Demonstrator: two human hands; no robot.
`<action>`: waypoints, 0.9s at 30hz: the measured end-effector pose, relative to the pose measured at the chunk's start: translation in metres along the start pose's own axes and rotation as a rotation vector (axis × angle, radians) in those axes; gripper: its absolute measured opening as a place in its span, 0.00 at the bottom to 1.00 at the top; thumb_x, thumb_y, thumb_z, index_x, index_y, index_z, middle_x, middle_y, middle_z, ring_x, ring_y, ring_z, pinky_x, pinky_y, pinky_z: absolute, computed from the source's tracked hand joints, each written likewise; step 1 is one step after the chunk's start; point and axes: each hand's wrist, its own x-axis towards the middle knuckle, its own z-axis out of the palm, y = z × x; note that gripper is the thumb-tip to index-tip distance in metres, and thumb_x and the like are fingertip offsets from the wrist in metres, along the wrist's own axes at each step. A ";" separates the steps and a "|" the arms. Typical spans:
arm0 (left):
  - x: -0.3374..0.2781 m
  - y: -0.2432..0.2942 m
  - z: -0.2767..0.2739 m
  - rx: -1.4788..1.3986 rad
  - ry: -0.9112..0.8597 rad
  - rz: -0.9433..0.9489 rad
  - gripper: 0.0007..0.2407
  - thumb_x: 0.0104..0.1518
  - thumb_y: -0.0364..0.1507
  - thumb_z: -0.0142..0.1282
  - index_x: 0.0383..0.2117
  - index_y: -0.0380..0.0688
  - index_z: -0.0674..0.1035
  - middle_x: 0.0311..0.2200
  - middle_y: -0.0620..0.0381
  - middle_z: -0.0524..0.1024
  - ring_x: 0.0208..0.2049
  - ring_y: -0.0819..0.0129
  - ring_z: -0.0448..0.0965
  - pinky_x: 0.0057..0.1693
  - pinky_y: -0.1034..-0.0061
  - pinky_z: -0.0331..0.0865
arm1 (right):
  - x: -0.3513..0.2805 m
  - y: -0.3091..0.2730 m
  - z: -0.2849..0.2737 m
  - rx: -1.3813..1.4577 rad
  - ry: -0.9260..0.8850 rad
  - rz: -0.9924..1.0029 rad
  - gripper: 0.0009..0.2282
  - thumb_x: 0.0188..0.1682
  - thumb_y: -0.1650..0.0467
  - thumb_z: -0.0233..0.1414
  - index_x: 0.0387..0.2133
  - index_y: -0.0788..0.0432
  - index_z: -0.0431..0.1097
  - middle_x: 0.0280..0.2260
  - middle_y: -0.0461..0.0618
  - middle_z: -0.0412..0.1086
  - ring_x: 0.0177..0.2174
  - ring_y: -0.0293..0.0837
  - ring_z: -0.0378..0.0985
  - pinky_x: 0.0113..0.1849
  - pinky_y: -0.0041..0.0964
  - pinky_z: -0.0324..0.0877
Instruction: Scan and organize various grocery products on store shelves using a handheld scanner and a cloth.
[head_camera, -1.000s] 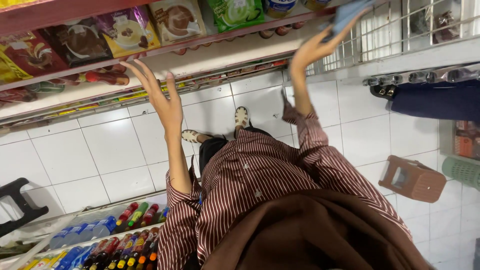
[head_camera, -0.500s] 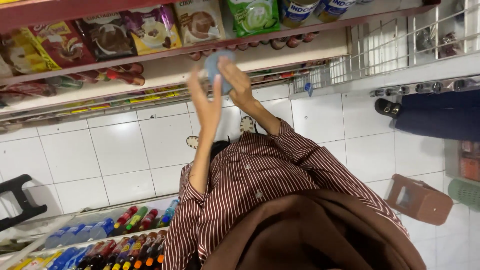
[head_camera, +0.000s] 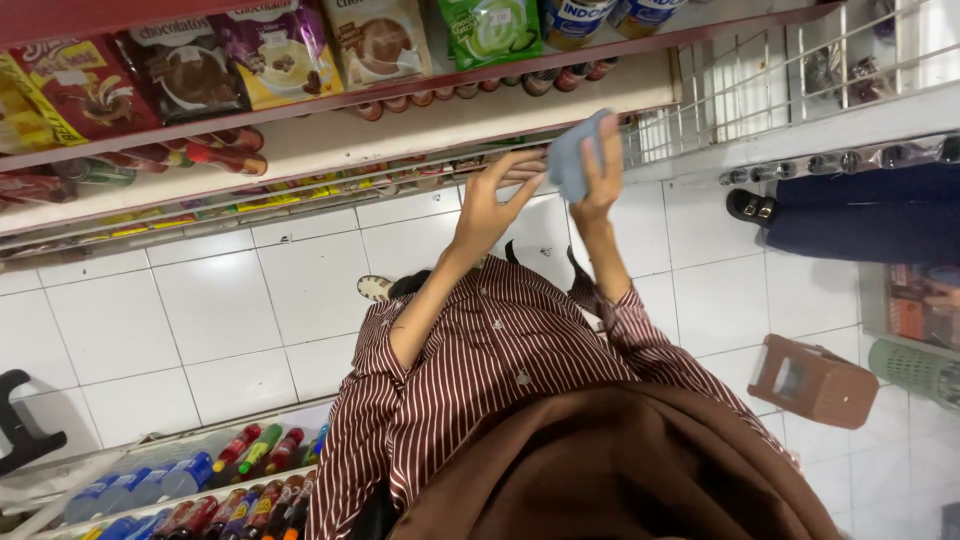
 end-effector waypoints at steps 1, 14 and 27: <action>0.001 0.003 0.000 0.025 -0.025 0.005 0.14 0.62 0.26 0.60 0.53 0.39 0.77 0.46 0.48 0.84 0.48 0.62 0.86 0.56 0.69 0.78 | 0.006 0.012 -0.007 -0.021 0.059 -0.009 0.21 0.59 0.73 0.51 0.66 0.52 0.59 0.69 0.55 0.53 0.68 0.60 0.56 0.67 0.59 0.58; -0.005 -0.002 -0.035 0.069 -0.008 -0.029 0.14 0.66 0.26 0.54 0.57 0.40 0.75 0.47 0.50 0.83 0.51 0.61 0.83 0.59 0.68 0.75 | 0.022 0.096 0.070 -0.256 0.093 0.033 0.28 0.62 0.70 0.47 0.73 0.36 0.45 0.74 0.42 0.37 0.74 0.53 0.32 0.70 0.65 0.34; -0.023 -0.019 -0.078 0.092 0.195 -0.032 0.29 0.67 0.28 0.57 0.72 0.39 0.56 0.71 0.41 0.56 0.69 0.47 0.66 0.67 0.60 0.70 | 0.026 0.022 0.159 -0.210 -0.176 -0.486 0.23 0.53 0.74 0.56 0.61 0.41 0.73 0.72 0.47 0.48 0.73 0.50 0.34 0.69 0.59 0.34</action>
